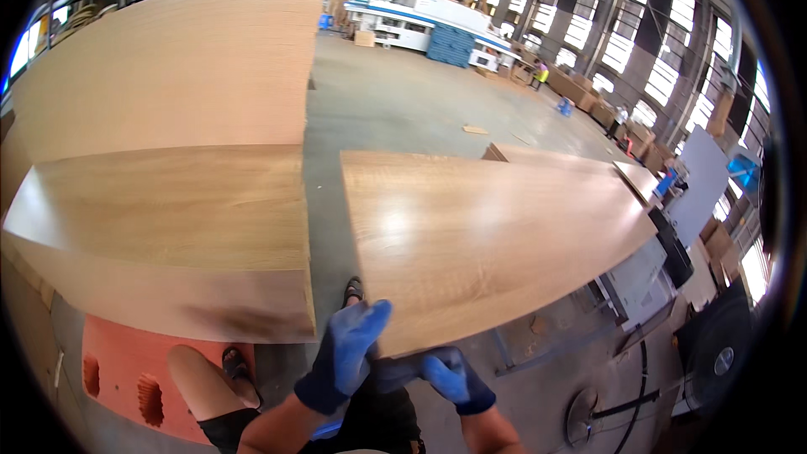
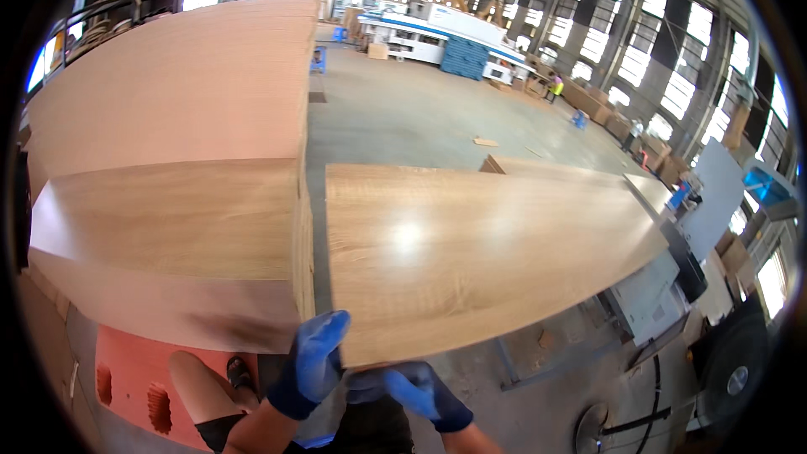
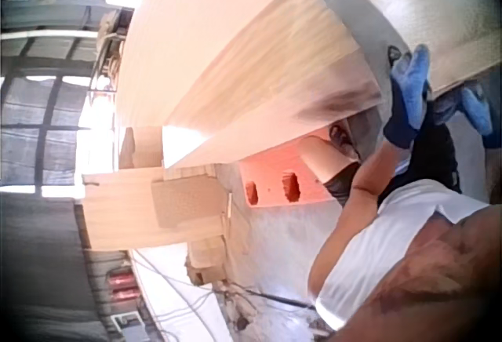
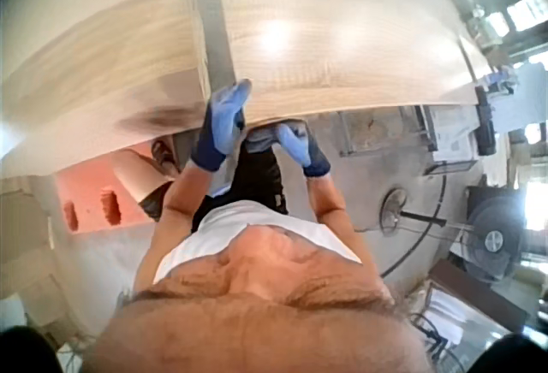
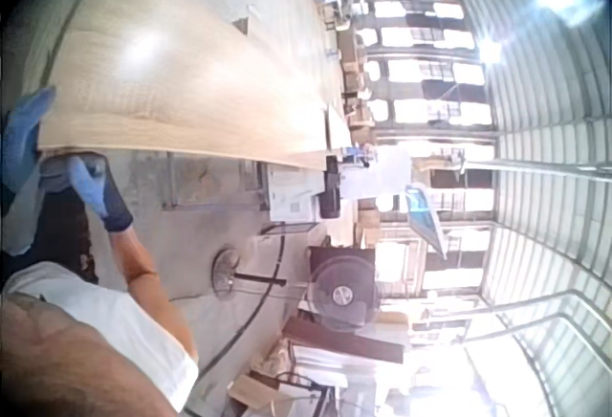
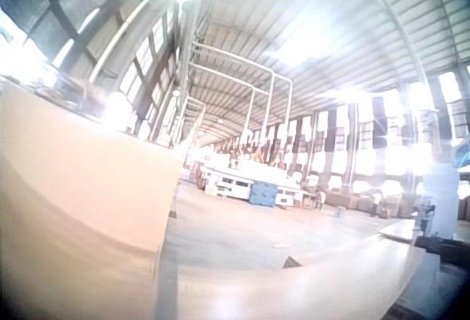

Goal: The person repeatedly picks up large, light-colored wooden panels from a stack and places them onto a metal workbench. The person wears blue gloves and flip-flops while performing this repetitive stacking task in a workshop environment.

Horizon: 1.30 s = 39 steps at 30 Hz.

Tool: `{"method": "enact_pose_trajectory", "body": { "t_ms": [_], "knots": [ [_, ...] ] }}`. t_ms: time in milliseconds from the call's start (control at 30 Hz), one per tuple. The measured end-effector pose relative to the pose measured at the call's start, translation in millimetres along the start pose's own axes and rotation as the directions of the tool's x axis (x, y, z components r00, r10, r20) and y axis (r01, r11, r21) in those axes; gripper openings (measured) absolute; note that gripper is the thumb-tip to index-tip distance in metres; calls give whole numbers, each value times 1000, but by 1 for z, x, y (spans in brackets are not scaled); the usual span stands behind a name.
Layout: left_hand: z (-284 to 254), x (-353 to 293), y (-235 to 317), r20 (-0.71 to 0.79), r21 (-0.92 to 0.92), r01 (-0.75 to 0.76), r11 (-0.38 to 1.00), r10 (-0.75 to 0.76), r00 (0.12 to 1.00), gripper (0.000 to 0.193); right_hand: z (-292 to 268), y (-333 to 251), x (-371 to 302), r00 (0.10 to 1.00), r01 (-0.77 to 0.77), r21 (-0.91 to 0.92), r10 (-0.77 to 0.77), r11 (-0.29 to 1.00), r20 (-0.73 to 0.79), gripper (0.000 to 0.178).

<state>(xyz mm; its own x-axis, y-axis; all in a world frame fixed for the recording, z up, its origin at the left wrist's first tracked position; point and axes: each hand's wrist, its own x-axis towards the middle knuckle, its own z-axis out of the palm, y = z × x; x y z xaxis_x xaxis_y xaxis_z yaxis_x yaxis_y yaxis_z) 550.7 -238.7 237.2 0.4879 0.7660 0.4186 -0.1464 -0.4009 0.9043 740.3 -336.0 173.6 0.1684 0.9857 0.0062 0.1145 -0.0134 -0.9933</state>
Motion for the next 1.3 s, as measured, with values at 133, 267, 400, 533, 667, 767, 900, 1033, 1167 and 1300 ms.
{"method": "enact_pose_trajectory", "body": {
  "t_ms": [133,267,400,533,667,767,900,1033,1167,1300],
  "knots": [
    [-50,-43,20,-229,-589,308,747,-521,823,17,-51,-14,-25,995,-26,708,86,706,-50,59],
    [-132,-100,-4,-511,204,163,965,-37,859,23,-149,-20,-42,853,392,594,-35,703,-521,57],
    [-233,-155,-15,-740,7,-81,997,60,669,11,-274,1,-50,625,325,-202,-370,924,-687,60],
    [-334,-228,12,-674,-433,-149,889,-209,709,27,-347,7,-53,508,439,-30,-276,898,-816,58],
    [-399,-315,18,-796,-416,-176,892,-263,545,36,-293,-2,-37,731,563,466,-148,683,-666,55],
    [-456,-368,6,-893,-47,-68,997,-12,450,47,-193,-6,-9,714,559,497,-80,664,-696,56],
    [-492,-375,-18,-763,641,472,605,437,477,45,-41,-16,31,674,572,320,-210,756,-708,56],
    [-461,-272,-49,-973,-32,-387,922,60,223,44,100,-28,34,956,151,611,42,777,-290,40],
    [-365,-189,-57,-985,-107,-17,994,-104,139,48,175,-38,21,897,-347,396,177,850,405,31],
    [-321,-140,-79,-996,78,8,997,77,52,41,154,-55,31,929,-86,242,-10,966,369,27]
  ]
}}
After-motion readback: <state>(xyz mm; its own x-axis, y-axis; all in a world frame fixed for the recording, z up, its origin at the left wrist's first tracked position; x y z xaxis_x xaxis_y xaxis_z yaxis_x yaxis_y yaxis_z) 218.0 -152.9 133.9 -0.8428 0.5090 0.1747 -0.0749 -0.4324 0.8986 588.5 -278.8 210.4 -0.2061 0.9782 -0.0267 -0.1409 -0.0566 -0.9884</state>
